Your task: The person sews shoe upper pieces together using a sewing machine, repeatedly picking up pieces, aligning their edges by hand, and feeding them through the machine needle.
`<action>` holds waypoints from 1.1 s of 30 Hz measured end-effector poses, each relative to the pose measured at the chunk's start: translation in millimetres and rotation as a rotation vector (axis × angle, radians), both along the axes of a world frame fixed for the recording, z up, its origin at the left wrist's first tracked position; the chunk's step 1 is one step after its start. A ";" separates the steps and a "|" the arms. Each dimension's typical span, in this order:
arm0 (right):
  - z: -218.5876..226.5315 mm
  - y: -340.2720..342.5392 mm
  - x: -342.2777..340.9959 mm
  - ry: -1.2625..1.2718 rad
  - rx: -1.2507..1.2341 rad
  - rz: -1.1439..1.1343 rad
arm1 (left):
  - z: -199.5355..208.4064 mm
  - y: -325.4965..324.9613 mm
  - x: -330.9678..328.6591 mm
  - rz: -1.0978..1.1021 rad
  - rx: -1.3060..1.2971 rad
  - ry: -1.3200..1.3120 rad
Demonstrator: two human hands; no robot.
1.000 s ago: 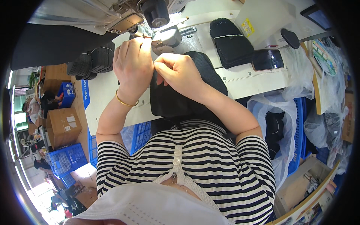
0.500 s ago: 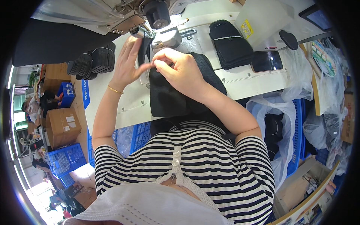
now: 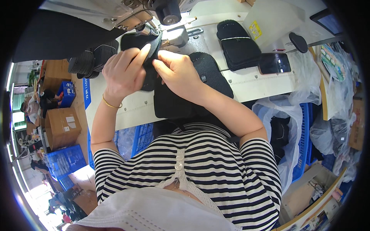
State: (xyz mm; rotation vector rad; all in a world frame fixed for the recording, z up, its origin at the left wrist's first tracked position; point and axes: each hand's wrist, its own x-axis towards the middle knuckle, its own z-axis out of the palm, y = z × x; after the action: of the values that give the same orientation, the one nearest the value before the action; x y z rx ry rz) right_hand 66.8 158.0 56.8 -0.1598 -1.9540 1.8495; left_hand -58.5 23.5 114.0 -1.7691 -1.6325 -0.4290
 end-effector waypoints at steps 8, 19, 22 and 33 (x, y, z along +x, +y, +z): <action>5.1 -5.9 3.4 0.017 0.008 -0.029 | 3.9 3.6 7.1 0.017 -0.088 -0.174; 5.7 -2.0 19.5 0.023 0.078 -0.083 | -10.6 -2.1 43.1 0.019 0.040 0.008; 8.1 -1.2 23.3 0.024 0.098 -0.106 | -8.8 -4.2 50.7 0.067 0.010 -0.009; 9.3 7.8 15.1 0.075 0.165 -0.120 | -6.6 18.9 46.7 0.175 0.070 -0.005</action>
State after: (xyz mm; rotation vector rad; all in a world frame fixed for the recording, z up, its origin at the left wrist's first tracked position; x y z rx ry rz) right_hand 81.8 165.9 66.1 -0.1504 -1.9891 1.5886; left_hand -11.8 42.4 107.4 -1.5600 -1.7373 -0.4040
